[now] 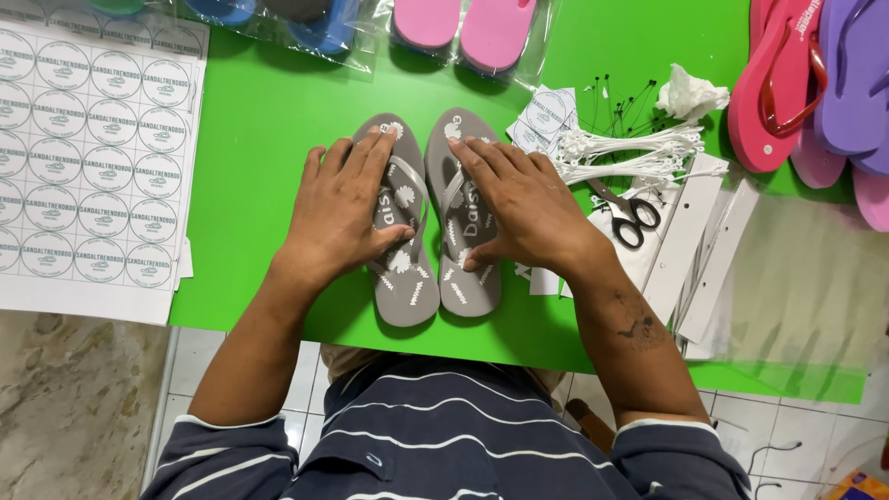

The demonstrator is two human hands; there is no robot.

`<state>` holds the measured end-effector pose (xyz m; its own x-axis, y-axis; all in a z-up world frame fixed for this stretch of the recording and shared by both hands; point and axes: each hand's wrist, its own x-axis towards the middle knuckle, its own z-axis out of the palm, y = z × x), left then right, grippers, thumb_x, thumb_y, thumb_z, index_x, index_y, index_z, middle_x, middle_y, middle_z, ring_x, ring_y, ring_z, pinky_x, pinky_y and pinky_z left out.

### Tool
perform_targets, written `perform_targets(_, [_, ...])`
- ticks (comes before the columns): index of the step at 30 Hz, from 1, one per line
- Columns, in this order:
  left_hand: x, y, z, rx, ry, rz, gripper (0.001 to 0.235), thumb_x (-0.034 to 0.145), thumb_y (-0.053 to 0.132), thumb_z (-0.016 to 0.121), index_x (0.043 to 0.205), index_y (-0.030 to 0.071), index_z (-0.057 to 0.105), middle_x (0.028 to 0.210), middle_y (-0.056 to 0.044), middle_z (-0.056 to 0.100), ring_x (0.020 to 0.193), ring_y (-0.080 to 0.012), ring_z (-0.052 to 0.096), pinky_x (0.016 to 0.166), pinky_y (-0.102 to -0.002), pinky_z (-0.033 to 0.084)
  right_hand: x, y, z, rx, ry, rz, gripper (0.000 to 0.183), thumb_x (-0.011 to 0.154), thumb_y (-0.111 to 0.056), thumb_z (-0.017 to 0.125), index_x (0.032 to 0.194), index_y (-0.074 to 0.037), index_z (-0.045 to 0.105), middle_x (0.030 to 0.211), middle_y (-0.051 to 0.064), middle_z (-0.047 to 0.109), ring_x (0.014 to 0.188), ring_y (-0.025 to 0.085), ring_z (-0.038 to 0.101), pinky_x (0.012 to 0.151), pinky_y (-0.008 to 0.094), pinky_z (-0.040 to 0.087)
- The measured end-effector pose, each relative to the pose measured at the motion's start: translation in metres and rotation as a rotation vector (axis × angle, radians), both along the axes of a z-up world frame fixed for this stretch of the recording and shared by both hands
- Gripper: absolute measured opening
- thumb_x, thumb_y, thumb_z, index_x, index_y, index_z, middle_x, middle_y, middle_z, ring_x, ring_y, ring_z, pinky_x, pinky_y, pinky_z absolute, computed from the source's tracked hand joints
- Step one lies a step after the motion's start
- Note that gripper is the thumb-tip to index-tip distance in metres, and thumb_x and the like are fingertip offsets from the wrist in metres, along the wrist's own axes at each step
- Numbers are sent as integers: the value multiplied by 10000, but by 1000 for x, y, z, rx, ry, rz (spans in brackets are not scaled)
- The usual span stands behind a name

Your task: Cleaning flip-flops with a cloth and placing them into plastic bags for packaging.

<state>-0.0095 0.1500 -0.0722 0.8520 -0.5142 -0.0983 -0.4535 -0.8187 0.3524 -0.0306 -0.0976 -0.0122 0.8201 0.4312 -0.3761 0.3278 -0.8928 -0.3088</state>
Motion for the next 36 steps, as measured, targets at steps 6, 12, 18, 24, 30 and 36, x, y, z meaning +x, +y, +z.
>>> perform_targets(6, [1, -5, 2, 1, 3, 4, 1269, 613, 511, 904, 1616, 65, 269, 1533, -201, 455, 1352, -433, 430, 1148, -593, 243, 3, 1, -4, -25, -6, 5, 1417, 507, -555, 993, 1622, -91, 252, 1599, 178, 411, 1447, 379, 392, 1118, 576, 285])
perform_targets(12, [1, -8, -3, 18, -32, -6, 1259, 609, 528, 898, 1605, 57, 290, 1546, -185, 432, 1339, -424, 414, 1143, -550, 258, -2, -2, -5, 28, -24, -8, 1443, 503, -507, 1001, 1632, -69, 216, 1596, 199, 403, 1443, 398, 397, 1154, 573, 249])
perform_targets(18, [-5, -10, 7, -72, -30, 0, 1231, 617, 447, 916, 1602, 25, 311, 1515, -236, 439, 1340, -479, 410, 1129, -547, 305, -23, -7, -20, 71, -210, -63, 1508, 491, -476, 1007, 1667, -115, 134, 1643, 217, 304, 1485, 427, 350, 1212, 591, 205])
perform_targets(24, [-14, -7, -1, -256, 77, 27, 1083, 742, 306, 872, 1605, 26, 281, 1551, -322, 304, 1454, -549, 255, 1205, -584, 244, -82, -8, -47, 326, -639, -228, 985, 852, -458, 835, 1623, -102, 337, 1555, 189, 448, 1440, 359, 471, 1218, 528, 300])
perform_targets(30, [-18, -14, 9, -322, 138, 96, 1099, 727, 320, 896, 1609, 44, 302, 1542, -353, 294, 1450, -595, 224, 1206, -636, 219, -146, -32, -79, 642, -752, -462, 626, 857, -297, 878, 1363, -34, 620, 1236, 123, 635, 1150, 328, 636, 1066, 502, 456])
perform_targets(36, [-23, -19, 12, -207, -36, 51, 1105, 698, 305, 912, 1599, 30, 333, 1524, -362, 332, 1446, -594, 236, 1200, -640, 214, -196, -69, -109, 650, -875, -631, 359, 900, -208, 837, 1176, -10, 721, 1014, 89, 698, 917, 295, 696, 850, 430, 529])
